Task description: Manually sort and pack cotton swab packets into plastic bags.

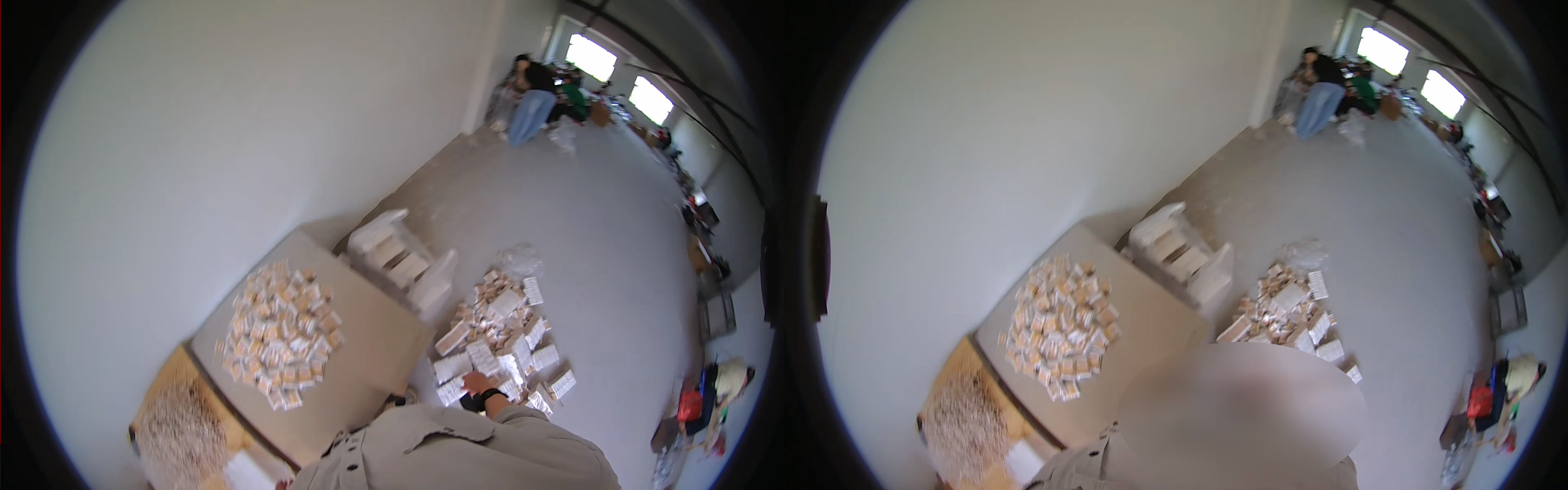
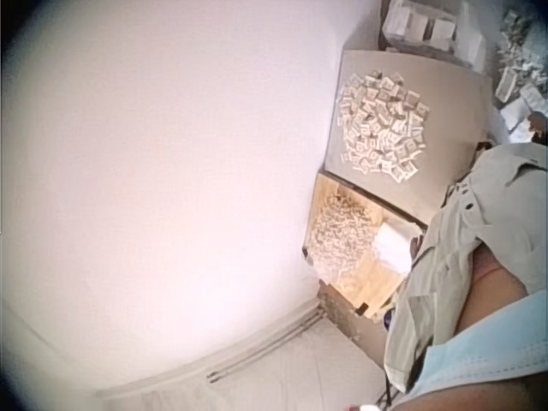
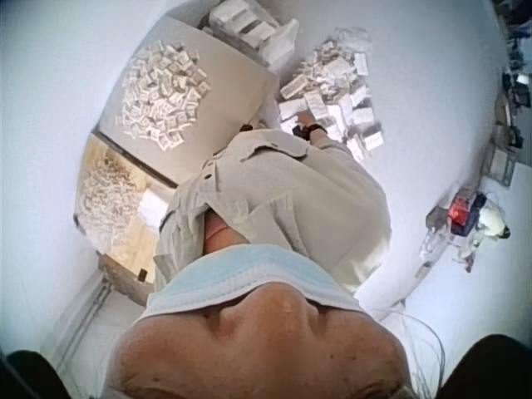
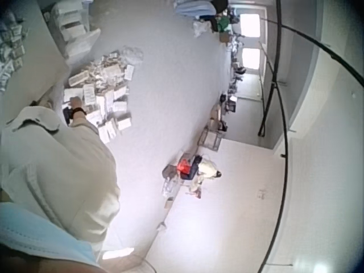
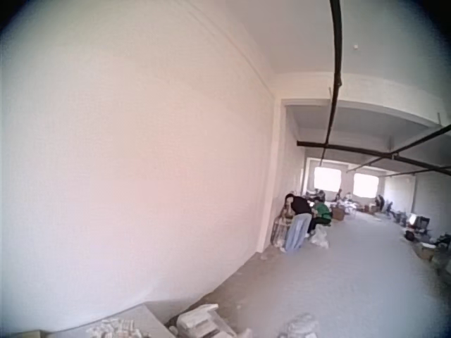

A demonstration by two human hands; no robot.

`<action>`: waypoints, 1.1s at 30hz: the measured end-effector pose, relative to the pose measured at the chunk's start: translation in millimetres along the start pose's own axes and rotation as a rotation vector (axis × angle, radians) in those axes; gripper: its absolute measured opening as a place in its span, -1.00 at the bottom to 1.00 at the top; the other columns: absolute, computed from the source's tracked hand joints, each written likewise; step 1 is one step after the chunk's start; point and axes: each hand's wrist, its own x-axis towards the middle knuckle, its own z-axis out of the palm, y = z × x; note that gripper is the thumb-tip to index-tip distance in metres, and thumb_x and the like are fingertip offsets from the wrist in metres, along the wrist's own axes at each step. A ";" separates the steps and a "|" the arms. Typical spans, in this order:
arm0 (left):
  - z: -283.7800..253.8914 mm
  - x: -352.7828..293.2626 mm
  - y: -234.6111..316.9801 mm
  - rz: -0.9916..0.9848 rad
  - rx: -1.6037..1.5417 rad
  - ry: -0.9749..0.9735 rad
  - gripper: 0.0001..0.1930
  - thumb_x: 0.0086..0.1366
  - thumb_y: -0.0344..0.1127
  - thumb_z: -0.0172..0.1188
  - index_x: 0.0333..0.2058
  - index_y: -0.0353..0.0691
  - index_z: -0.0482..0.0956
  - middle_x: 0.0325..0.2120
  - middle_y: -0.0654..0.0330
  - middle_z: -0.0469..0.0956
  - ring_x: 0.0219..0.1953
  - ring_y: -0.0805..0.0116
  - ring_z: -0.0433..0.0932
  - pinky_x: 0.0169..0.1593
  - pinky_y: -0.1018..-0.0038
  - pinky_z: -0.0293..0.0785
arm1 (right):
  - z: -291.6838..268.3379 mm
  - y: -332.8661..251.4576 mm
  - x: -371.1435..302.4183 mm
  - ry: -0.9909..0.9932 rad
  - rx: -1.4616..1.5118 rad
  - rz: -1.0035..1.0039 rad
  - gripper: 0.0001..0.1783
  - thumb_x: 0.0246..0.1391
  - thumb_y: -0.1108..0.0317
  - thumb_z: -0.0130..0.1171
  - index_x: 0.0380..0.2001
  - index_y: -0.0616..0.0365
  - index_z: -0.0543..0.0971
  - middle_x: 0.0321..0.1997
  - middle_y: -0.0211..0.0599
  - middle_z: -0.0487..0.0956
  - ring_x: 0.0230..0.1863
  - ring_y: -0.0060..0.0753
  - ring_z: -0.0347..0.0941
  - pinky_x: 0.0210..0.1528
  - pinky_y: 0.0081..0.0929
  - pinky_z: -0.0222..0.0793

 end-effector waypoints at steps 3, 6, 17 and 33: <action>-20.8 -9.9 -12.4 -0.027 -0.075 0.028 -0.75 0.18 -0.17 0.03 -0.24 -0.12 0.27 -0.28 0.14 0.41 -0.27 0.17 0.45 -0.23 0.26 0.39 | -37.5 20.1 -3.5 0.147 0.020 -0.016 -0.63 -0.16 -0.01 0.11 -0.63 0.09 0.51 -0.54 -0.16 0.52 -0.44 -0.02 0.45 -0.38 -0.13 0.36; -66.9 -13.1 -11.4 0.068 -0.003 0.271 -0.71 0.19 -0.15 0.03 -0.17 -0.11 0.28 -0.27 0.19 0.43 -0.25 0.27 0.45 -0.22 0.32 0.37 | -39.3 -1.0 22.6 0.150 0.087 -0.003 -0.74 -0.19 0.10 0.16 -0.57 0.07 0.53 -0.50 -0.20 0.54 -0.40 -0.08 0.47 -0.33 -0.17 0.38; -103.7 -22.3 -79.1 -0.040 -0.012 0.327 -0.63 0.19 -0.15 0.03 -0.08 -0.16 0.26 -0.25 0.21 0.40 -0.22 0.29 0.42 -0.19 0.36 0.40 | 14.2 29.1 -40.9 0.102 0.705 0.263 -0.81 -0.18 0.26 0.14 -0.61 0.18 0.50 -0.53 -0.15 0.53 -0.42 -0.19 0.51 -0.40 -0.30 0.41; 31.6 -49.1 -52.3 0.118 0.161 0.486 -0.61 0.23 -0.16 -0.04 -0.02 -0.22 0.30 -0.23 0.14 0.46 -0.21 0.32 0.45 -0.21 0.47 0.39 | -191.2 42.8 201.3 0.349 1.594 0.587 -0.51 -0.21 -0.18 0.23 -0.36 -0.05 0.46 -0.47 -0.55 0.34 -0.35 -0.61 0.29 -0.29 -0.59 0.19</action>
